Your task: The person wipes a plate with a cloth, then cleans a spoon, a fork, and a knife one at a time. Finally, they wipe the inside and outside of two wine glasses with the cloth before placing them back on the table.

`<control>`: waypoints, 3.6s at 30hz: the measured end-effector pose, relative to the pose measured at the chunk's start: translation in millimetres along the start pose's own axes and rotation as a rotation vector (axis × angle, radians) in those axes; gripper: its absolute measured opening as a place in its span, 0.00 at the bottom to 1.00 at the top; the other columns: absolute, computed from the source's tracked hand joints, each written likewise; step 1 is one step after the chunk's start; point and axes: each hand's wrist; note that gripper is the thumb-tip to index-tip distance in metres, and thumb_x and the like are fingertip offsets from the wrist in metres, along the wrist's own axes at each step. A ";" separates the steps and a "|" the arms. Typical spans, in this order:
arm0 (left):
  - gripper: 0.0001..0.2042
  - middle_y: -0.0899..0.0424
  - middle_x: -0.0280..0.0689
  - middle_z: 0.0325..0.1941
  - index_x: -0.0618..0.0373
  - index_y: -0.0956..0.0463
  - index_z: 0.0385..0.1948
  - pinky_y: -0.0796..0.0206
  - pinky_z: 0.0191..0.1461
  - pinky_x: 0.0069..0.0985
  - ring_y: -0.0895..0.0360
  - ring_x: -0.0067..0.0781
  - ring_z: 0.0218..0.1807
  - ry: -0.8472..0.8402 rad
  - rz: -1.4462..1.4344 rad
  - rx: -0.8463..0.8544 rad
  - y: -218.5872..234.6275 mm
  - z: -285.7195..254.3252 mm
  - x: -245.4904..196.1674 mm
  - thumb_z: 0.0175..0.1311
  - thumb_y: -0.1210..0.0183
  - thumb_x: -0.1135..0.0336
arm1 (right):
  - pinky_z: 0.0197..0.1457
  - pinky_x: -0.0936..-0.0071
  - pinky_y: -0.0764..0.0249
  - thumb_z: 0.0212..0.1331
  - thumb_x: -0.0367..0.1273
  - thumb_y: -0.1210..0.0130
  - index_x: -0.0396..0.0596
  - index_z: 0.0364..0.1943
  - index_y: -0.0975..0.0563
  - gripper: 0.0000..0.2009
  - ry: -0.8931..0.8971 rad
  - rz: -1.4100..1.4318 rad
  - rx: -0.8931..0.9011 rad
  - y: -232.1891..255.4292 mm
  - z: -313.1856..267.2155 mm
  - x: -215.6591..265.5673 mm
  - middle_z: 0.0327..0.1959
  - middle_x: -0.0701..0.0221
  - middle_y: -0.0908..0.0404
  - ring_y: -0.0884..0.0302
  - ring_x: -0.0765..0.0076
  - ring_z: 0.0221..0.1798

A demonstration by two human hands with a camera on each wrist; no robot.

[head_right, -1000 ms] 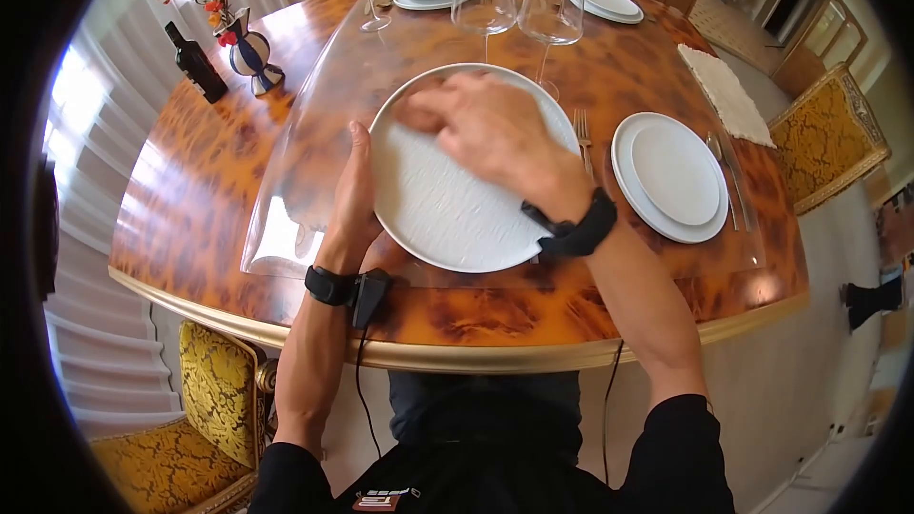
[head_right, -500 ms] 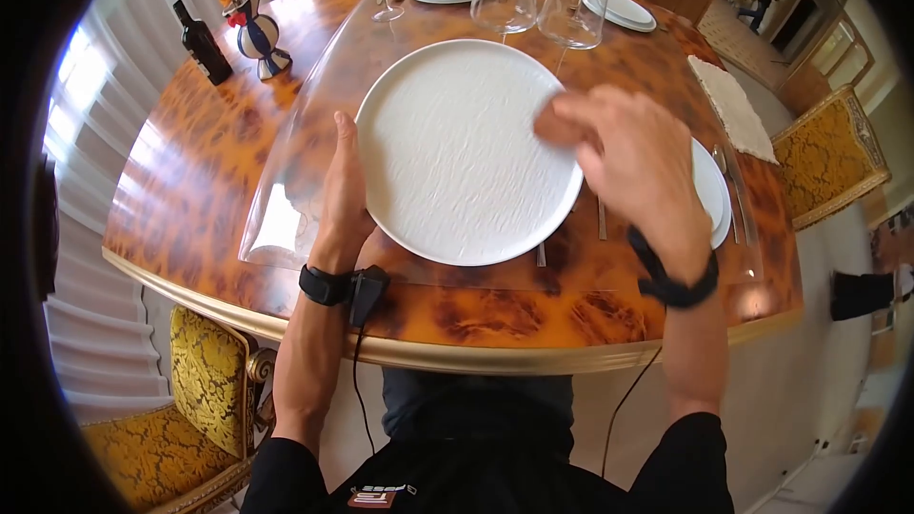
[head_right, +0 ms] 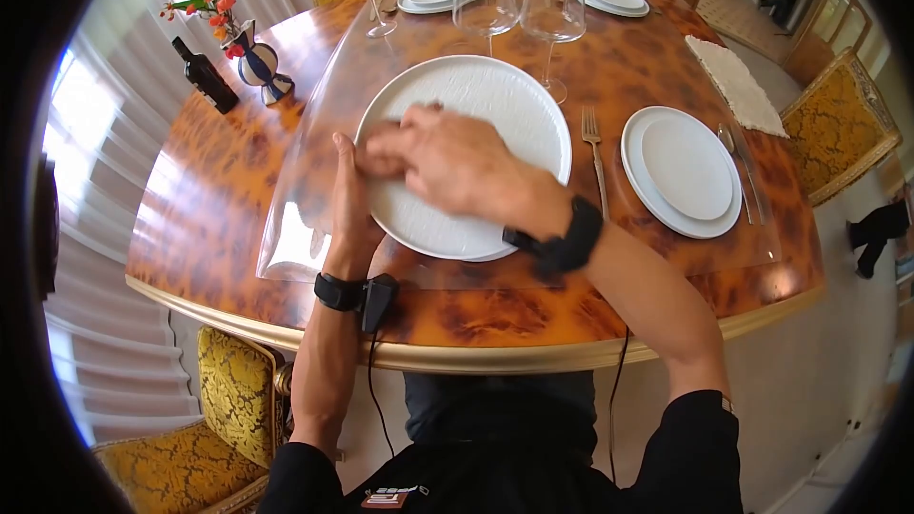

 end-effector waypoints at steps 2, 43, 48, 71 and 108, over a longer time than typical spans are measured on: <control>0.36 0.24 0.48 0.62 0.64 0.36 0.66 0.28 0.65 0.37 0.22 0.41 0.60 0.002 -0.057 -0.002 5.3 0.6 -2.3 0.77 0.66 0.37 | 0.55 0.62 0.22 0.54 0.28 0.41 0.62 0.56 0.20 0.22 -0.039 -0.010 0.217 19.5 -16.3 24.9 0.53 0.69 0.22 0.21 0.55 0.53; 0.16 0.18 0.55 0.32 0.67 0.25 0.42 0.25 0.36 0.42 0.18 0.49 0.34 -0.090 1.459 -0.533 163.5 2.3 -77.3 0.72 0.56 0.62 | 0.54 0.68 0.24 0.56 0.27 0.43 0.47 0.57 0.21 0.21 -0.349 0.108 -0.557 14.7 -95.3 -83.4 0.49 0.61 0.17 0.18 0.55 0.49; 0.09 0.18 0.59 0.29 0.66 0.24 0.37 0.27 0.41 0.50 0.18 0.63 0.35 -0.223 1.916 -0.465 133.3 -0.3 -71.2 0.63 0.50 0.71 | 0.54 0.67 0.24 0.55 0.27 0.42 0.47 0.56 0.20 0.21 -0.384 0.189 -0.532 16.1 -95.6 -78.9 0.49 0.61 0.17 0.18 0.56 0.50; 0.16 0.17 0.50 0.33 0.70 0.35 0.49 0.20 0.30 0.30 0.14 0.40 0.34 0.235 1.108 -0.027 -39.2 -58.4 5.5 0.69 0.45 0.67 | 0.50 0.67 0.23 0.52 0.27 0.42 0.52 0.56 0.20 0.23 -0.341 0.149 -0.123 2.1 -97.9 -62.9 0.48 0.65 0.19 0.19 0.56 0.46; 0.35 0.20 0.40 0.48 0.68 0.27 0.55 0.32 0.55 0.26 0.25 0.26 0.47 -0.127 0.273 -0.074 -65.2 -13.1 50.7 0.80 0.70 0.40 | 0.48 0.60 0.22 0.53 0.28 0.41 0.58 0.49 0.17 0.18 -0.221 -0.210 -0.279 53.2 -69.8 -42.4 0.47 0.71 0.19 0.19 0.54 0.46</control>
Point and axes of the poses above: each hand's wrist, its own z-axis towards the middle knuckle, its own y-axis out of the back of the hand, x = y × z
